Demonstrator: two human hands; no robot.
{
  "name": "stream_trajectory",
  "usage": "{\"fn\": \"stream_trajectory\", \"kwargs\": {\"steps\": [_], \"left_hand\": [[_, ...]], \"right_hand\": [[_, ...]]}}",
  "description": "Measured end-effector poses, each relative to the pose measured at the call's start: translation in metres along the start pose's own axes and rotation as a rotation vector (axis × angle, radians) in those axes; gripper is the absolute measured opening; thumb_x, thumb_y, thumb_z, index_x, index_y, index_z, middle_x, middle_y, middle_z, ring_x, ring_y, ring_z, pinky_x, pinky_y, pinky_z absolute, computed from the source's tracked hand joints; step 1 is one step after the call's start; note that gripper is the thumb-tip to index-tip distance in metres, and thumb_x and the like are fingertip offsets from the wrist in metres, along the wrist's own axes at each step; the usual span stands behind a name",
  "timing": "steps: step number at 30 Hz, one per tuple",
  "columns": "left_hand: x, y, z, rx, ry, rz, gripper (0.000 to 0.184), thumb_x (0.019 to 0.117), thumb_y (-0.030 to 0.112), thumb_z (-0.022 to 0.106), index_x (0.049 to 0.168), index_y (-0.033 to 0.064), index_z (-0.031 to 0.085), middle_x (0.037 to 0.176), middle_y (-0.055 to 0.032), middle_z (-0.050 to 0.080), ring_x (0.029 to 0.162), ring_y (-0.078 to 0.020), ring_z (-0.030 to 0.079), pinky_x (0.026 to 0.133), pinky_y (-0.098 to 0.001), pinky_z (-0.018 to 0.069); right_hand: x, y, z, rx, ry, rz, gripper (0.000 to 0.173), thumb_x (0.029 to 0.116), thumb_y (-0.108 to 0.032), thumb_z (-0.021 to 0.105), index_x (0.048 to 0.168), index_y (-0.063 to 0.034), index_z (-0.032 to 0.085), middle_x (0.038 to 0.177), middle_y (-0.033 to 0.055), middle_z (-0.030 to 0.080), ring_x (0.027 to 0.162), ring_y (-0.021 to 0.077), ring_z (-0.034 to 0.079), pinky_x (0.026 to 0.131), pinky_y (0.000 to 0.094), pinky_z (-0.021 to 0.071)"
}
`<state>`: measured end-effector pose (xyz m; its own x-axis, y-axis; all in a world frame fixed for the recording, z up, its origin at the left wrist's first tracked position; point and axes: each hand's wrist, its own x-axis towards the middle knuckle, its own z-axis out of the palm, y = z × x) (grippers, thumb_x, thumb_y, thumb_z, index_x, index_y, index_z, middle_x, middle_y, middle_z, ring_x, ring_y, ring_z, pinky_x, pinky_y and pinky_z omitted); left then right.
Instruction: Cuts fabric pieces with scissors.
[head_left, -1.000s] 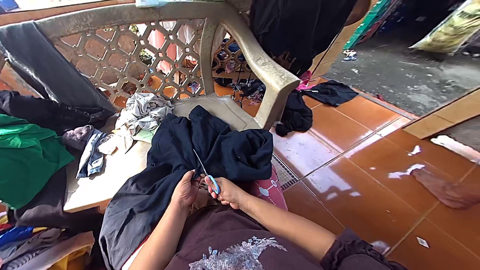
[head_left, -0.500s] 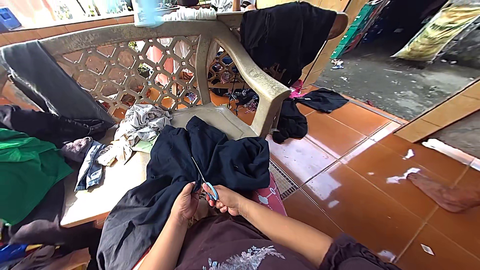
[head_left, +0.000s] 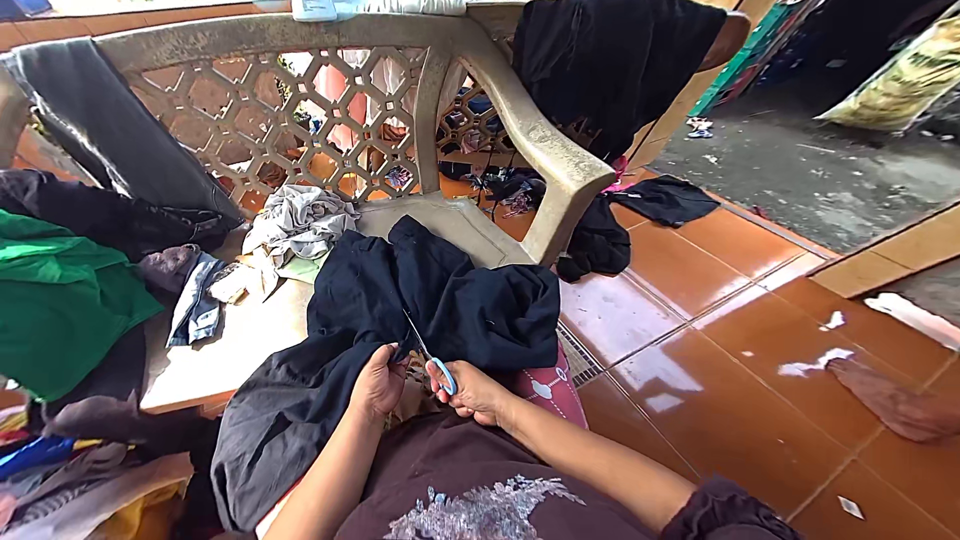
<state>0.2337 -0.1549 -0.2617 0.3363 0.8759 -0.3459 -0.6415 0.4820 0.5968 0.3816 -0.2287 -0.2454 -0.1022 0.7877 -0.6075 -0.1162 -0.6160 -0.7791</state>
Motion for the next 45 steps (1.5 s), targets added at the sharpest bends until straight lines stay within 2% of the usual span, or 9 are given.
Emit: {"fn": "stream_trajectory", "kwargs": {"steps": [9,13,20,27,33,37,41,43,45], "left_hand": [[-0.023,0.006,0.002,0.311,0.286,-0.248,0.018,0.1077,0.019,0.050,0.108,0.0028,0.058,0.082,-0.0062,0.063,0.061,-0.0115,0.059,0.059,-0.0243,0.0529],[-0.038,0.005,-0.010,0.778,-0.036,-0.501,0.031,0.1116,0.028,0.041,0.111,0.0026,0.059,0.084,-0.0011,0.065,0.064,-0.0088,0.062,0.063,-0.0247,0.0538],[-0.009,0.031,0.023,1.868,-0.274,0.750,0.030,0.0996,0.027,0.063,0.113,0.0021,0.074,0.118,-0.0195,0.070,0.115,-0.0395,0.065,0.099,-0.0576,0.0485],[0.075,0.070,0.010,2.089,-0.123,0.525,0.051,0.1120,0.040,0.027,0.157,0.0244,0.043,0.165,-0.0120,0.033,0.156,-0.0384,0.019,0.118,-0.0740,0.0008],[0.098,0.093,-0.012,2.193,0.125,-0.006,0.059,0.1076,0.058,0.029,0.162,0.0354,0.028,0.172,-0.0037,0.016,0.157,-0.0428,0.006,0.110,-0.0835,0.0054],[0.100,0.088,-0.018,2.114,0.419,-0.006,0.063,0.1068,0.059,0.030,0.163,0.0314,0.025,0.172,-0.0059,0.012,0.157,-0.0426,0.007,0.106,-0.0823,0.0196],[0.097,0.081,-0.017,2.147,0.479,0.079,0.058,0.1095,0.050,0.031,0.161,0.0250,0.033,0.170,-0.0087,0.021,0.157,-0.0421,0.009,0.111,-0.0823,0.0048],[0.086,0.074,-0.017,2.130,0.441,0.336,0.048,0.1088,0.038,0.043,0.150,0.0164,0.052,0.161,-0.0129,0.041,0.154,-0.0412,0.022,0.115,-0.0777,0.0036],[0.067,0.057,-0.012,2.042,0.295,0.663,0.035,0.1035,0.030,0.056,0.125,0.0068,0.071,0.136,-0.0184,0.064,0.135,-0.0420,0.051,0.112,-0.0694,0.0276]], "right_hand": [[-0.034,0.014,-0.058,-0.125,-0.321,0.044,0.039,0.1099,-0.044,0.030,0.094,-0.0162,0.054,0.072,-0.0089,0.054,0.046,-0.0051,0.037,0.043,0.0095,0.0307],[-0.045,0.016,-0.068,-0.155,-0.308,0.007,0.036,0.1087,-0.041,0.033,0.094,-0.0161,0.054,0.071,-0.0100,0.054,0.046,-0.0058,0.037,0.044,0.0091,0.0304],[-0.028,0.013,-0.048,-0.016,-0.188,-0.159,0.033,0.1110,-0.035,0.031,0.099,-0.0137,0.053,0.073,-0.0086,0.055,0.047,-0.0049,0.038,0.044,0.0099,0.0320],[0.044,-0.051,-0.043,-0.444,0.381,-0.808,0.040,0.1039,-0.022,0.051,0.127,0.0106,0.050,0.110,0.0172,0.063,0.095,0.0151,0.064,0.085,0.0309,0.0539],[0.095,-0.071,-0.075,-0.936,0.433,-0.487,0.063,0.1058,-0.044,0.052,0.143,0.0061,0.047,0.141,0.0247,0.055,0.140,0.0346,0.046,0.125,0.0588,0.0083],[0.102,-0.063,-0.091,-0.907,0.594,-0.518,0.063,0.1035,-0.041,0.058,0.140,0.0098,0.048,0.136,0.0279,0.058,0.136,0.0377,0.051,0.124,0.0574,0.0130],[0.101,-0.065,-0.092,-0.707,0.575,-0.524,0.060,0.1045,-0.036,0.058,0.140,0.0106,0.046,0.137,0.0290,0.056,0.136,0.0386,0.049,0.124,0.0556,0.0172],[0.097,-0.064,-0.092,-0.547,0.576,-0.570,0.053,0.1047,-0.033,0.058,0.138,0.0071,0.048,0.131,0.0264,0.059,0.126,0.0335,0.056,0.115,0.0498,0.0356],[0.083,-0.064,-0.084,-0.375,0.583,-0.671,0.043,0.1055,-0.026,0.055,0.135,0.0055,0.050,0.123,0.0223,0.061,0.108,0.0220,0.061,0.095,0.0369,0.0492]]}}
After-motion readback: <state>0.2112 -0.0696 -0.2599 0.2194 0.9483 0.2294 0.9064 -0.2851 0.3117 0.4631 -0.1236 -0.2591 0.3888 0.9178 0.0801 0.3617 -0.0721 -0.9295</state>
